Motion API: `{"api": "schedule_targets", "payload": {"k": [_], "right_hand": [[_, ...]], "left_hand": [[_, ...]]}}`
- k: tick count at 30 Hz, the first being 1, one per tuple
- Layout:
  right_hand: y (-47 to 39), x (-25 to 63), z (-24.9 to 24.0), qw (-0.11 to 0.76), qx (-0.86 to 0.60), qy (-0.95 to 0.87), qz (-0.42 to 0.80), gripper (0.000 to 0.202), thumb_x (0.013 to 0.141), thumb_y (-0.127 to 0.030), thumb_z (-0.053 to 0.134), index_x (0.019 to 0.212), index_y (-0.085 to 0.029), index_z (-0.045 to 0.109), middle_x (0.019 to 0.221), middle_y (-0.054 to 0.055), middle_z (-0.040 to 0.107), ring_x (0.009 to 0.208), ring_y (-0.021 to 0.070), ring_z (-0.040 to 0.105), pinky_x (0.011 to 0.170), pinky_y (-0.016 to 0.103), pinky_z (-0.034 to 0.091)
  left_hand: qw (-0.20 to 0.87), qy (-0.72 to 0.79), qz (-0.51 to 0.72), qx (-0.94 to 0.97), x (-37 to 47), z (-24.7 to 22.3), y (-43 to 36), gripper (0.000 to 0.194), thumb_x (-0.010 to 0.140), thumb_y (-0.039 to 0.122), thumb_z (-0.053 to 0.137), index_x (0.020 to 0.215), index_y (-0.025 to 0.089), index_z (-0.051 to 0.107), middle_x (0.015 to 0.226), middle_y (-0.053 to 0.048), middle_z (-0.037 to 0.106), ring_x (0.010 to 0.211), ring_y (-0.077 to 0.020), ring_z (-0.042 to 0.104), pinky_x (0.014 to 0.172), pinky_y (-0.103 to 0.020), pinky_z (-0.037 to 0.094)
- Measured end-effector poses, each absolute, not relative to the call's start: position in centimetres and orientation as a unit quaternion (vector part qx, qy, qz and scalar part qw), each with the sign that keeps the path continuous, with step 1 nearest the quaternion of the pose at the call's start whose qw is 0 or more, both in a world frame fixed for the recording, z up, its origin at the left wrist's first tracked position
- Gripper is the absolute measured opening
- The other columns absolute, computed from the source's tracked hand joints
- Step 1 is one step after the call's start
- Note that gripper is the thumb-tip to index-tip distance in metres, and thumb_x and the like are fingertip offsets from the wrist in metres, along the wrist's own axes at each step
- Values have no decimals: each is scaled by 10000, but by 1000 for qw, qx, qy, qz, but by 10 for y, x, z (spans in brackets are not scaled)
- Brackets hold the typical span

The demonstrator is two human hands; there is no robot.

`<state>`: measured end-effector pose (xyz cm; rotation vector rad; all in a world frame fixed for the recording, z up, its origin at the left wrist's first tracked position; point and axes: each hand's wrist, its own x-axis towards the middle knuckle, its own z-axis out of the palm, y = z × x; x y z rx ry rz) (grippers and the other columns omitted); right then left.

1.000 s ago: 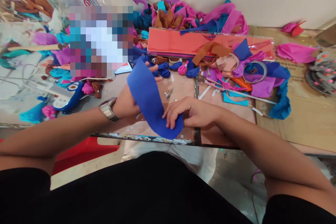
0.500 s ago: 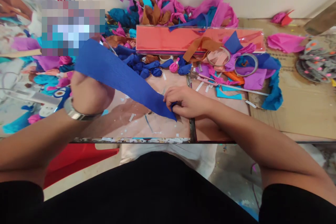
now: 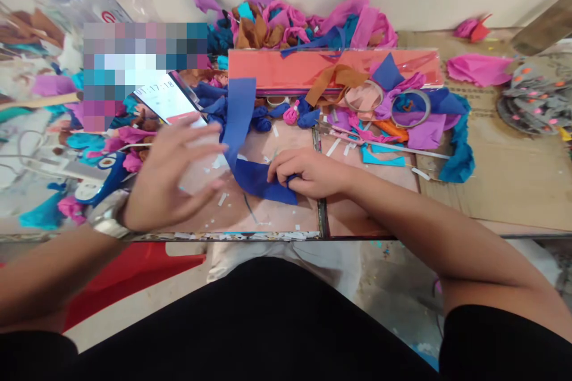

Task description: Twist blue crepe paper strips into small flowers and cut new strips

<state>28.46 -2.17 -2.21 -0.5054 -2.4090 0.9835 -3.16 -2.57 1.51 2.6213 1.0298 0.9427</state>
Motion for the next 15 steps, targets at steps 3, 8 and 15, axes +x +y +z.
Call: {"api": "schedule_targets", "payload": {"k": [3, 8, 15], "right_hand": [[-22, 284, -20, 233, -166, -881, 377, 250, 832, -8, 483, 802, -208, 630, 1034, 68, 774, 1034, 185, 701, 965, 359, 549], [-23, 284, -21, 237, -150, -877, 389, 284, 801, 23, 481, 803, -216, 633, 961, 40, 775, 1041, 184, 700, 987, 364, 547], [-21, 289, -22, 258, -159, -877, 373, 272, 796, 12, 489, 812, -207, 650, 916, 42, 761, 1002, 183, 696, 944, 350, 549]], "left_hand": [[52, 229, 153, 960, -14, 11, -35, 452, 981, 350, 659, 1425, 307, 589, 1528, -68, 607, 1560, -352, 423, 1303, -658, 320], [0, 169, 28, 985, -5, 11, -30, 295, 981, 109, 544, 1134, 250, 753, 1116, -58, 769, 1294, -269, 647, 1328, -628, 294], [-58, 233, 7, 971, -40, 23, -29, 422, 936, 9, 455, 1036, 263, 776, 851, -61, 713, 1084, -285, 685, 1264, -680, 374]]}}
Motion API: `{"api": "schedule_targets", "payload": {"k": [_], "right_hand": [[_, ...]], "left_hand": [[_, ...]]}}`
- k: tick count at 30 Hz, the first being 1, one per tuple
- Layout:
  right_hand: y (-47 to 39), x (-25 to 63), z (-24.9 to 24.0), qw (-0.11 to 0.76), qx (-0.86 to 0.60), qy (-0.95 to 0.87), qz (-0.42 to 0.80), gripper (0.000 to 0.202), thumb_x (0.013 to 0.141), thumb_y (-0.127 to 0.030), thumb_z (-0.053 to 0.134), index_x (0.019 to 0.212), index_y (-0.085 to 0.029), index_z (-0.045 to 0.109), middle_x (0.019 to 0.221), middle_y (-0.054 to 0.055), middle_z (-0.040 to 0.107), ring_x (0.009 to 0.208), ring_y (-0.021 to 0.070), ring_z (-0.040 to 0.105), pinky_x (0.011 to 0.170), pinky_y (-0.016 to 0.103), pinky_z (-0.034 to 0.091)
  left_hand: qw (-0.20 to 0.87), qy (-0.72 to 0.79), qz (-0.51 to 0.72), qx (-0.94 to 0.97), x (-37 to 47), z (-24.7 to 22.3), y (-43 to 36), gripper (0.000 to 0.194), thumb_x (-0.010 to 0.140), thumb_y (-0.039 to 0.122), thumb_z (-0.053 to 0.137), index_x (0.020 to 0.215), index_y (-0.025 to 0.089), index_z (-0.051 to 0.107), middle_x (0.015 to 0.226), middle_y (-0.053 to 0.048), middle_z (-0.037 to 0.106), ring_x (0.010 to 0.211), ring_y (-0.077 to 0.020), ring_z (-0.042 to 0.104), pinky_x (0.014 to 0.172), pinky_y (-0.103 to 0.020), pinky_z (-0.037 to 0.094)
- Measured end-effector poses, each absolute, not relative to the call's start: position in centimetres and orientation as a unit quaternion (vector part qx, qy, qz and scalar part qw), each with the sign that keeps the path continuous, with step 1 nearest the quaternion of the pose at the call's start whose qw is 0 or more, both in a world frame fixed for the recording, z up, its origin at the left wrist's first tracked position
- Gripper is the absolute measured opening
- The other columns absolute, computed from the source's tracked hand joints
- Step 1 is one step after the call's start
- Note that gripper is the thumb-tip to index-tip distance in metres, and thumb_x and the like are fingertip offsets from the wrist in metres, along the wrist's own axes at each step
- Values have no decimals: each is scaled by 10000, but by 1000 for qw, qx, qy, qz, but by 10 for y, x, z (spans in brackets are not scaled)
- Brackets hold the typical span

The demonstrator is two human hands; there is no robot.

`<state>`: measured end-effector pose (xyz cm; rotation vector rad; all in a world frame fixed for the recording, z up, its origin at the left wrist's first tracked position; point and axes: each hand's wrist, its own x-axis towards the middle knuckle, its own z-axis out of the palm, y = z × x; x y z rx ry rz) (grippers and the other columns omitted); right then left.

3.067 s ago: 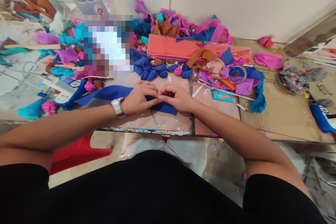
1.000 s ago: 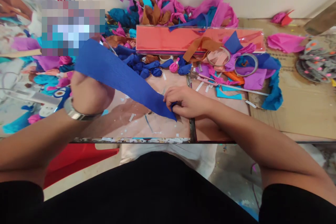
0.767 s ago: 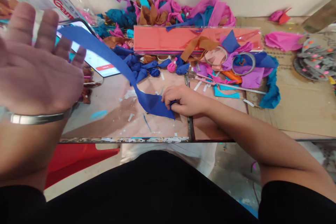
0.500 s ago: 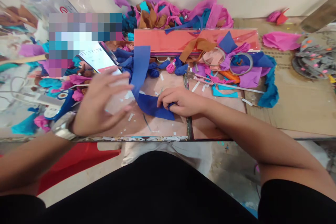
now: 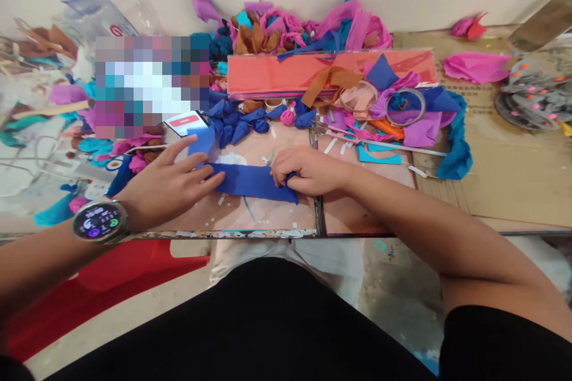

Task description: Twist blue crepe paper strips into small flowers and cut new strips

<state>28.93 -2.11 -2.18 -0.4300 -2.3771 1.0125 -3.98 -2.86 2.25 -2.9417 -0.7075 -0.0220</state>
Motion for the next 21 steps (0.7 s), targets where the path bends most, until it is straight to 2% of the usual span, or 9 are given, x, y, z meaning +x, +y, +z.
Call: {"api": "schedule_targets", "payload": {"k": [4, 7, 11, 13, 16, 18, 21], "right_hand": [[-20, 290, -21, 260, -171, -883, 351, 258, 819, -4, 498, 806, -208, 654, 904, 46, 746, 973, 186, 680, 924, 349, 541], [-21, 289, -24, 269, -188, -893, 308, 233, 823, -19, 538, 813, -205, 678, 1000, 74, 739, 1006, 208, 670, 961, 384, 533], [-21, 287, -31, 284, -237, -897, 242, 283, 790, 4, 567, 858, -208, 741, 1187, 104, 668, 1113, 230, 644, 998, 402, 522], [-20, 286, -36, 288, -251, -898, 219, 305, 782, 9, 569, 861, -212, 764, 1177, 98, 640, 1097, 228, 628, 969, 390, 524], [-16, 287, -41, 284, -256, -905, 186, 323, 776, 9, 570, 870, -213, 786, 1103, 89, 623, 1016, 218, 613, 903, 369, 522], [-13, 289, -43, 280, -258, -909, 167, 329, 776, 9, 570, 886, -209, 790, 1069, 86, 627, 984, 215, 615, 881, 361, 519], [-11, 292, -46, 279, -279, -907, 147, 332, 788, 7, 569, 908, -209, 790, 1051, 84, 649, 987, 217, 629, 875, 351, 522]], "left_hand": [[101, -270, 7, -958, -64, 22, -36, 381, 900, 41, 503, 1018, 294, 762, 849, -88, 707, 1048, -330, 682, 1161, -697, 472], [106, -309, 30, -944, -75, 24, -41, 332, 902, 70, 495, 972, 273, 748, 828, -115, 682, 958, -346, 678, 1055, -689, 520], [155, -340, 74, -925, -67, 31, -49, 301, 908, 158, 523, 1122, 207, 730, 1047, -183, 708, 993, -391, 667, 861, -611, 557], [121, -322, 69, -936, -52, 32, -56, 357, 919, 232, 561, 1238, 164, 705, 1181, -194, 704, 1079, -396, 661, 890, -572, 561], [57, -281, 40, -957, -16, 25, -68, 489, 1004, 307, 527, 1451, 124, 609, 1430, -195, 638, 1267, -374, 619, 1019, -528, 539], [21, -259, 23, -965, 10, 15, -74, 631, 1052, 479, 500, 1550, 92, 521, 1518, -215, 587, 1387, -397, 553, 1099, -542, 497], [1, -248, 15, -969, 38, -2, -73, 881, 1010, 715, 460, 1581, 45, 471, 1580, -242, 530, 1446, -441, 497, 1112, -576, 475]]}}
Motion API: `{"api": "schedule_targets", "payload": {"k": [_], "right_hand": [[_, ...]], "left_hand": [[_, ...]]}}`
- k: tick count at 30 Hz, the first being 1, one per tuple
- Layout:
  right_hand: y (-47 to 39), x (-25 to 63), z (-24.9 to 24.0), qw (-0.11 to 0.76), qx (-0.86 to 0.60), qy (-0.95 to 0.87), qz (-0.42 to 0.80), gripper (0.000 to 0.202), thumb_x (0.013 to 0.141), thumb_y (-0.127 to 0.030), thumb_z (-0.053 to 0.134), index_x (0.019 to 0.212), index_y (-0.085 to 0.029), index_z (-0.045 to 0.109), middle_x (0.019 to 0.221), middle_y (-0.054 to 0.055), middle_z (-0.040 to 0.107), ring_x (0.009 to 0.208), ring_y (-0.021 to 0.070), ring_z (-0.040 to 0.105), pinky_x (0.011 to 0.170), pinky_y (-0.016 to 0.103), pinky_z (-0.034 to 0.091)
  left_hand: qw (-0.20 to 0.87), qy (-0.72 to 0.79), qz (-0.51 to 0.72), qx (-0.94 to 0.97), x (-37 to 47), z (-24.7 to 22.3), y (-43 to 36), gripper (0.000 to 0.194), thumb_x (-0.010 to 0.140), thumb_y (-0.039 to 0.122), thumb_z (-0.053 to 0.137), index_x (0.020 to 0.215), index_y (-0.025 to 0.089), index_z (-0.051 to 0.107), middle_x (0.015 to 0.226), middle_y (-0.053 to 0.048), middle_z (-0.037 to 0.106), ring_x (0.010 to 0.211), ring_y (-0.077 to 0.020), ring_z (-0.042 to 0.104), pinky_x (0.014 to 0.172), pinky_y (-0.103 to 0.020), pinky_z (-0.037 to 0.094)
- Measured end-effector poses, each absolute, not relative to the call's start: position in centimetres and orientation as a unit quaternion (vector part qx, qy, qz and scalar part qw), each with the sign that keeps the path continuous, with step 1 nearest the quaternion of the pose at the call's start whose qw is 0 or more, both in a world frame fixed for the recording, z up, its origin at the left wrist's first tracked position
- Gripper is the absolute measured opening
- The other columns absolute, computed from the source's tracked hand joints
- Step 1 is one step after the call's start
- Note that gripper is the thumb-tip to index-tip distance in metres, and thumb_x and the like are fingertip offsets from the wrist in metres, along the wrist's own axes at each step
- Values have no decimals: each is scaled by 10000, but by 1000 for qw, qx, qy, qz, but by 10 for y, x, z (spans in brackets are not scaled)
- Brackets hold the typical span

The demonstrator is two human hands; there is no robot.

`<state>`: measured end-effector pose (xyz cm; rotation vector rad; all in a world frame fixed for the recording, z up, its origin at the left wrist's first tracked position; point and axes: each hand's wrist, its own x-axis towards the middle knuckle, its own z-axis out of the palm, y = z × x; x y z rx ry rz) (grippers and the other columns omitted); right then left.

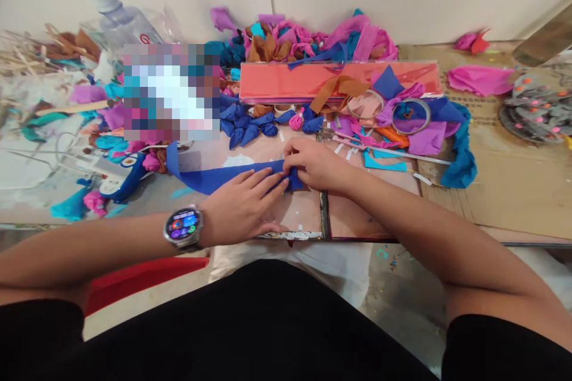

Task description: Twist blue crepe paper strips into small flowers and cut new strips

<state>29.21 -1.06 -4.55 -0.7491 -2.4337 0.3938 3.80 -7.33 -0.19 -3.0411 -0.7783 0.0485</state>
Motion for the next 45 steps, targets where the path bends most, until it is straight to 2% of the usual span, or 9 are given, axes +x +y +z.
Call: {"api": "schedule_targets", "payload": {"k": [5, 10, 14, 18, 23, 31, 36, 41, 45], "right_hand": [[-10, 294, -48, 294, -333, -885, 140, 334, 843, -1, 533, 914, -201, 791, 1221, 115, 683, 999, 214, 671, 883, 352, 547], [-14, 292, -45, 296, -377, -862, 163, 283, 868, -34, 549, 983, -188, 758, 994, 84, 760, 956, 240, 707, 889, 371, 557], [-18, 289, -39, 309, -419, -834, 186, 196, 913, -94, 588, 992, -186, 742, 964, 71, 763, 876, 212, 707, 810, 335, 545], [-18, 287, -38, 279, -427, -838, 192, 173, 985, -206, 604, 1099, -187, 733, 938, 69, 755, 819, 200, 683, 781, 337, 536], [-17, 288, -44, 240, -400, -871, 155, 306, 978, -341, 682, 1223, -166, 734, 1074, 144, 723, 982, 285, 671, 866, 433, 554], [-18, 285, -44, 258, -387, -865, 189, 73, 962, -261, 706, 941, -195, 729, 973, 86, 711, 936, 232, 672, 842, 373, 542], [-22, 281, -38, 275, -439, -809, 277, 150, 916, -240, 737, 1029, -201, 647, 906, 34, 724, 753, 166, 645, 717, 308, 534], [-25, 282, -40, 286, -406, -798, 342, 325, 912, -191, 723, 1219, -232, 624, 978, 26, 749, 801, 164, 691, 770, 316, 582], [-29, 281, -39, 318, -391, -771, 389, 303, 950, -202, 694, 1241, -246, 621, 1074, 42, 744, 828, 158, 730, 792, 317, 625]], "left_hand": [[-2, -247, 5, -969, 45, -15, -62, 914, 1013, 760, 367, 1539, 28, 522, 1567, -250, 544, 1432, -444, 506, 1084, -584, 484], [9, -265, 6, -964, 31, -10, -61, 844, 1036, 716, 381, 1485, 31, 583, 1578, -227, 550, 1427, -441, 523, 1103, -590, 482], [0, -268, -11, -963, 27, -7, -56, 801, 1039, 715, 375, 1326, 38, 694, 1462, -225, 642, 1408, -435, 547, 1127, -575, 477], [-25, -271, -20, -962, 27, -10, -51, 807, 1048, 676, 411, 1488, 20, 572, 1366, -231, 676, 1348, -404, 596, 1084, -530, 518], [-38, -252, -31, -967, 27, -18, -52, 783, 1049, 655, 435, 1522, 41, 549, 1503, -222, 594, 1445, -410, 519, 1178, -548, 453], [-41, -241, -46, -969, 26, -22, -52, 765, 1056, 643, 431, 1522, 49, 551, 1583, -211, 544, 1475, -411, 497, 1202, -571, 436], [-40, -238, -50, -969, 26, -23, -52, 769, 1060, 656, 403, 1498, 46, 566, 1564, -218, 562, 1475, -411, 506, 1201, -574, 444], [-46, -232, -54, -970, 27, -22, -52, 738, 1043, 658, 453, 1440, 55, 608, 1538, -231, 582, 1461, -415, 526, 1193, -595, 456], [-47, -230, -49, -971, 27, -21, -52, 717, 1057, 647, 423, 1429, 65, 615, 1528, -221, 594, 1464, -412, 525, 1197, -595, 456]]}}
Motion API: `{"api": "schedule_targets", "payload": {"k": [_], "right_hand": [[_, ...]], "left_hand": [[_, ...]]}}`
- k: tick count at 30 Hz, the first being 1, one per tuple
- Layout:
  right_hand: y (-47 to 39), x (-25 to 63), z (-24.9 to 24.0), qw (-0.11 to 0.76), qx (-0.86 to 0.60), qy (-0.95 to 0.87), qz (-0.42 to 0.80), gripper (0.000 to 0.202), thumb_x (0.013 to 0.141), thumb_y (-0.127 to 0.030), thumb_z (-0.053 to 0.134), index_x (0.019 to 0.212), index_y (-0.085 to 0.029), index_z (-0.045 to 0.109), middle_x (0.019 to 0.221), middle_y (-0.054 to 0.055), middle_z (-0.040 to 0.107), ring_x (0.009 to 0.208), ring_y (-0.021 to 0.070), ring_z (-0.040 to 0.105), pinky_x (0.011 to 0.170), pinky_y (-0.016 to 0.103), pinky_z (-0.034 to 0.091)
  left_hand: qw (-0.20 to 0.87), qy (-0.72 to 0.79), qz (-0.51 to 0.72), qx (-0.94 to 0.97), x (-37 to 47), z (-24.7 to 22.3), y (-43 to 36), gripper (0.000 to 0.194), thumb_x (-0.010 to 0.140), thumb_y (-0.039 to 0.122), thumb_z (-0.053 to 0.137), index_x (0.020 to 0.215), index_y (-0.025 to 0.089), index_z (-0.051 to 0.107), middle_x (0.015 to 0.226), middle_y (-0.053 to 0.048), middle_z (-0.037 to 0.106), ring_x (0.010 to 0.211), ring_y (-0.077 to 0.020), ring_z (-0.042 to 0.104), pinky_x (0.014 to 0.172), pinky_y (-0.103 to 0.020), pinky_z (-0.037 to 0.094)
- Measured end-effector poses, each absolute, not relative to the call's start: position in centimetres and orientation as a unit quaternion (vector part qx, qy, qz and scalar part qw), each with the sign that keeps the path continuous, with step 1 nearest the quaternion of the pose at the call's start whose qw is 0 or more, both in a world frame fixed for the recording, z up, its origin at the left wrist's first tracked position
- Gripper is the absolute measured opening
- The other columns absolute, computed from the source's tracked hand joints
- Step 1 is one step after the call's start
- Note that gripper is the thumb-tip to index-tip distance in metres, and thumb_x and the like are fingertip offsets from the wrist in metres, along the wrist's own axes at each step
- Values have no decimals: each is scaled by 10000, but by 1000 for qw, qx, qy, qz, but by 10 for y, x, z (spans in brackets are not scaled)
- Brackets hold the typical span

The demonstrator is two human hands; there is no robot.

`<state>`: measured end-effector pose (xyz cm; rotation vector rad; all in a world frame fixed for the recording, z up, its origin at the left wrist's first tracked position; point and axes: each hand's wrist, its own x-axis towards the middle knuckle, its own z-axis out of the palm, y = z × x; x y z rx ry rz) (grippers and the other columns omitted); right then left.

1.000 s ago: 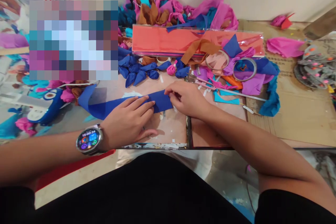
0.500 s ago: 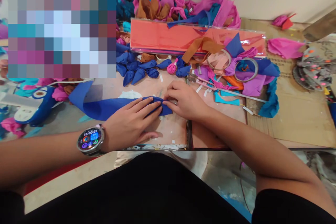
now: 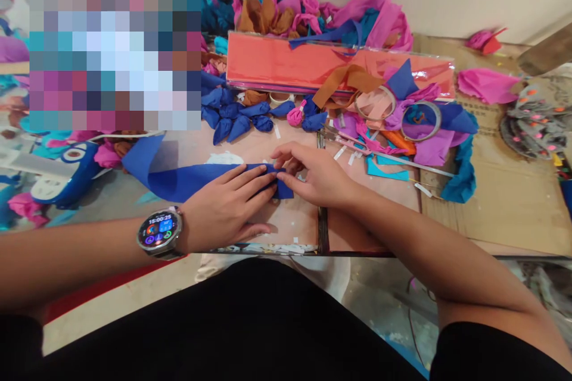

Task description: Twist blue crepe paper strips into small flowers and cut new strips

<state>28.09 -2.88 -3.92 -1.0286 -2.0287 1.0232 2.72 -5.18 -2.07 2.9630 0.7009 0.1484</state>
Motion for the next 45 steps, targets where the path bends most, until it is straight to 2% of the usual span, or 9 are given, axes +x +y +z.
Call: {"api": "schedule_targets", "payload": {"k": [7, 19, 25, 31, 37, 45], "right_hand": [[-29, 278, -41, 369, -369, -761, 385, 209, 984, -192, 644, 1189, -232, 653, 1115, 66, 714, 981, 189, 764, 880, 337, 656], [-23, 283, -38, 294, -383, -840, 246, 88, 962, -198, 660, 1030, -224, 712, 982, 52, 775, 882, 192, 730, 796, 318, 600], [-18, 287, -38, 284, -335, -870, 223, 141, 1005, -213, 626, 1050, -223, 759, 1003, 76, 797, 956, 228, 742, 885, 387, 590], [-11, 292, -38, 283, -309, -885, 203, 157, 1001, -231, 656, 1072, -232, 796, 1056, 86, 803, 994, 241, 734, 911, 434, 590], [-6, 294, -40, 276, -284, -898, 193, 192, 1001, -214, 633, 1055, -261, 812, 1057, 70, 803, 1000, 236, 732, 924, 445, 591], [-8, 295, -34, 240, -284, -907, 199, 303, 921, -131, 596, 1098, -262, 804, 1097, 77, 792, 1075, 267, 701, 996, 502, 567]], "left_hand": [[51, 229, 52, 971, 27, -22, -51, 702, 1051, 646, 441, 1401, 67, 627, 1555, -233, 566, 1468, -416, 520, 1198, -606, 451], [77, 238, 54, 967, 26, -24, -51, 730, 1019, 664, 498, 1479, 102, 572, 1616, -253, 484, 1543, -411, 435, 1268, -570, 388], [101, 257, 50, 960, 26, -22, -49, 613, 1010, 593, 577, 1479, 198, 602, 1657, -245, 430, 1563, -424, 398, 1278, -638, 328], [122, 245, 44, 961, 25, -27, -47, 674, 1027, 606, 535, 1572, 209, 520, 1725, -220, 329, 1630, -402, 277, 1309, -643, 255], [134, 254, 48, 957, 25, -28, -46, 644, 1023, 609, 537, 1546, 234, 558, 1725, -220, 324, 1634, -419, 254, 1306, -662, 241], [137, 247, 60, 957, 25, -30, -45, 650, 997, 598, 600, 1542, 247, 563, 1748, -209, 278, 1630, -420, 257, 1296, -674, 252]]}}
